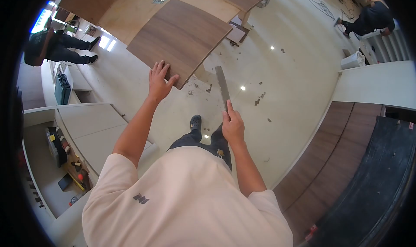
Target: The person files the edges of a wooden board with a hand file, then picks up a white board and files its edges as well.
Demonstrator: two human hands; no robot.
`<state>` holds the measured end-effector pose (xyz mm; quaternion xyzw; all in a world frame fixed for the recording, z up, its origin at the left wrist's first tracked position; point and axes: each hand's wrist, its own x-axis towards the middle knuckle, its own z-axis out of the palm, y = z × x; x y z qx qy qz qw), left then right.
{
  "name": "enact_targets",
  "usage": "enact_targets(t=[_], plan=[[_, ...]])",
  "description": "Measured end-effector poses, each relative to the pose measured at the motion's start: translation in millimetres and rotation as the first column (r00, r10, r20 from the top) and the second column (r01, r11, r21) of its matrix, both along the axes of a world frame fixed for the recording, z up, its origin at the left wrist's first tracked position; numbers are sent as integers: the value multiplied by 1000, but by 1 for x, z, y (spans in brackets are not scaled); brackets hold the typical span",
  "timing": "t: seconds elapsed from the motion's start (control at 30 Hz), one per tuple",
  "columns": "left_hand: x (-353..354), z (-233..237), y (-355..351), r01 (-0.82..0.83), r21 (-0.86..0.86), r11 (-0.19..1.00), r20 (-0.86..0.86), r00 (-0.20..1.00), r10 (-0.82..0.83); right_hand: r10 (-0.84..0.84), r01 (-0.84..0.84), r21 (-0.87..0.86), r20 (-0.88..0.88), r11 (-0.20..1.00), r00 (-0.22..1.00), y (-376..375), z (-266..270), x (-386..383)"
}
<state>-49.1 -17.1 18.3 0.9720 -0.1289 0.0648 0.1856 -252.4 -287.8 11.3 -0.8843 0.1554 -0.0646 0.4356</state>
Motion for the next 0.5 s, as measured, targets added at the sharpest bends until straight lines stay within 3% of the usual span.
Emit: enact_targets(t=[0.1,0.3,0.4,0.5], plan=[[-2,8,-4,10,53,999,-137,991,-3,-1,1,-4,13,1000,1000,-7,-2,-7],[-5,-5,-31,60,26,998,-129,990,-56,20,-21,-21,-13,1000,1000,-14,-1,-11],[-29,22,-37,233,107,967,-231,952,-203,39,-40,-7,-20,999,999,-15,6,-11],[-41,13,-22,140,16,990,-193,972,-134,56,-55,12,-29,998,998,-17,10,-14]])
